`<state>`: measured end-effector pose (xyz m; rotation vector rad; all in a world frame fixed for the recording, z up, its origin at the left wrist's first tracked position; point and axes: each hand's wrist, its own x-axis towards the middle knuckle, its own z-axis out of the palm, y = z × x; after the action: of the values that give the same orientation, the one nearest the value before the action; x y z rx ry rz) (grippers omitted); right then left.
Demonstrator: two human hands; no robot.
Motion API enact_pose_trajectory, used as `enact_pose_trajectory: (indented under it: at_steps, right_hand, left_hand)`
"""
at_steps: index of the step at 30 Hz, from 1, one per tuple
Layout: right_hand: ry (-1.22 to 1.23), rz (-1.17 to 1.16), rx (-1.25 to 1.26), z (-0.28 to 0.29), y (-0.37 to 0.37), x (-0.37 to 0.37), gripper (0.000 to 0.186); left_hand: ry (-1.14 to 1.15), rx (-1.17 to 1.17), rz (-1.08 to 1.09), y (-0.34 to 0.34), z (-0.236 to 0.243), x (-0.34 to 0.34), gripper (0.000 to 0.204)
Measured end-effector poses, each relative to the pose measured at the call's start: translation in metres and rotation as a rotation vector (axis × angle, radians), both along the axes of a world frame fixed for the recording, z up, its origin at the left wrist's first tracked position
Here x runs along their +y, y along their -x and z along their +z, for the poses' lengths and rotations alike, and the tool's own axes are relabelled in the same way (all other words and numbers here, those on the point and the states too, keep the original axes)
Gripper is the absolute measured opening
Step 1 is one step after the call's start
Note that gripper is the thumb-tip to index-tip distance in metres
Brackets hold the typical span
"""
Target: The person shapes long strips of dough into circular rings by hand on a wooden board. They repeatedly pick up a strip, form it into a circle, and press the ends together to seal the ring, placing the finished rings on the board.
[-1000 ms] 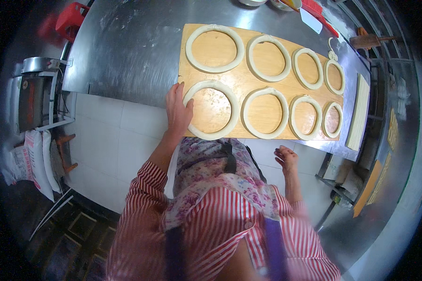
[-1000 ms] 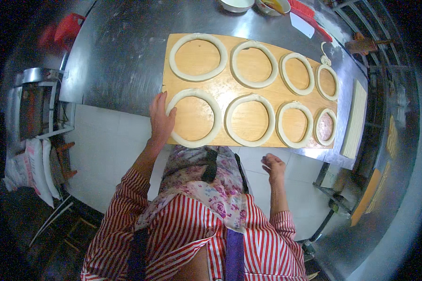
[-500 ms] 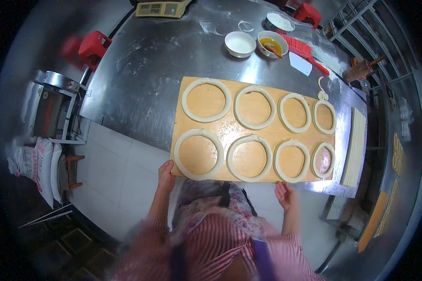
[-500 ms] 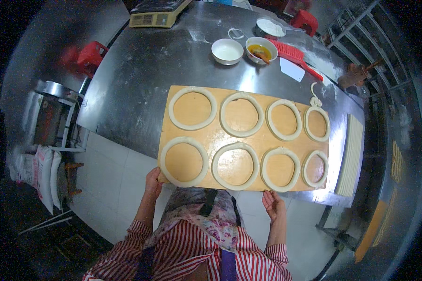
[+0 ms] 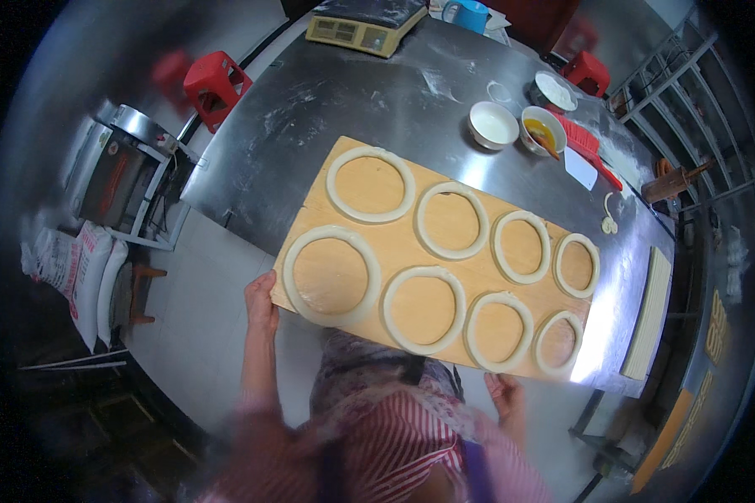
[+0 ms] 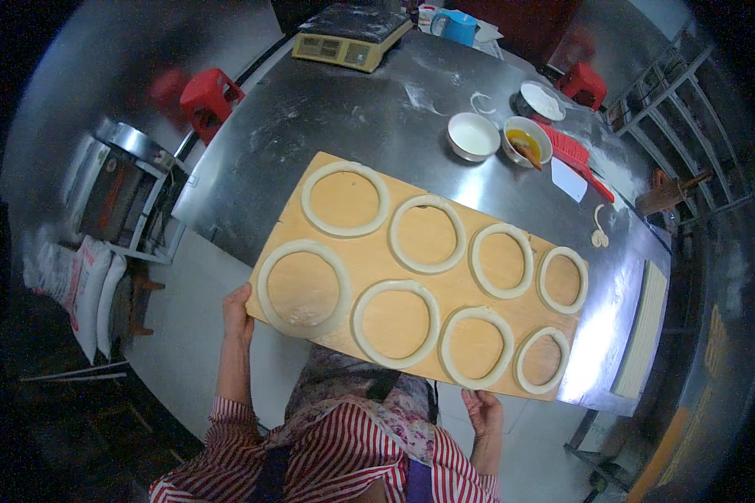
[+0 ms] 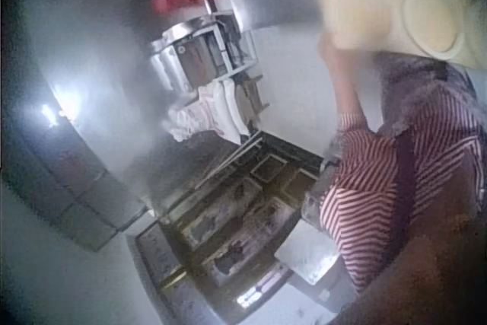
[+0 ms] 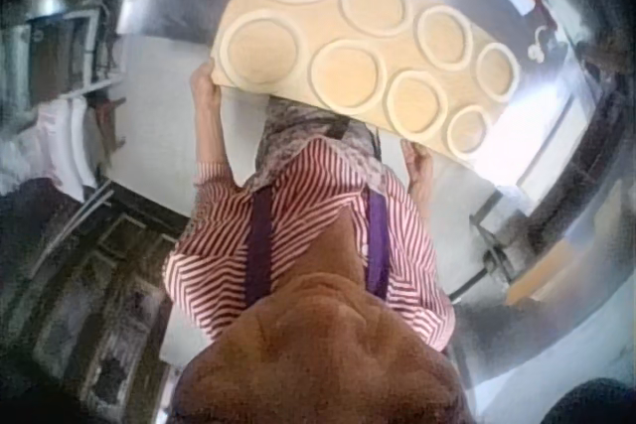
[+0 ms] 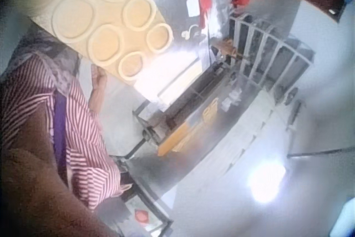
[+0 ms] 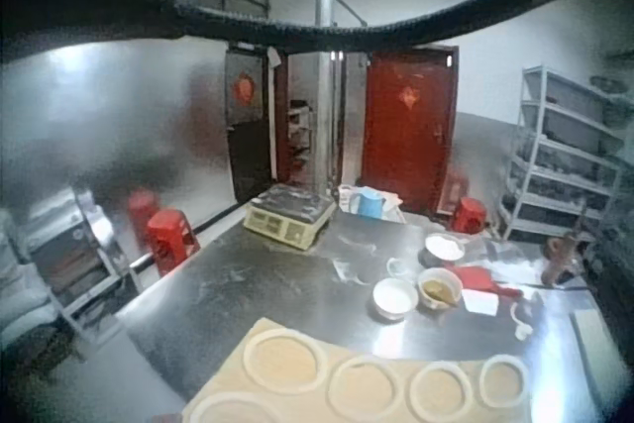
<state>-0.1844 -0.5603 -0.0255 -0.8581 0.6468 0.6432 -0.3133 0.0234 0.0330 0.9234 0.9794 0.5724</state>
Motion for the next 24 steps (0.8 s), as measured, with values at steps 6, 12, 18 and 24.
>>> enact_pose_trajectory:
  at_steps: [6, 12, 18, 24]
  right_hand:
    - [-0.235, 0.01, -0.007, -0.01, 0.042, 0.153, 0.029]
    - [-0.325, 0.106, 0.149, 0.028, 0.05, 0.347, 0.033]
    - [-0.459, 0.242, 0.191, 0.0, 0.055, 0.485, 0.03]
    - [-0.297, 0.348, 0.057, 0.009, 0.029, 0.547, 0.029]
  left_hand:
    - [-0.06, -0.082, -0.033, 0.062, -0.054, 0.183, 0.034]
    - [0.093, 0.0, 0.144, 0.065, -0.056, 0.355, 0.044]
    - [0.134, -0.107, 0.218, 0.089, -0.085, 0.513, 0.059]
    - [0.256, -0.249, 0.457, 0.051, -0.071, 0.528, 0.061]
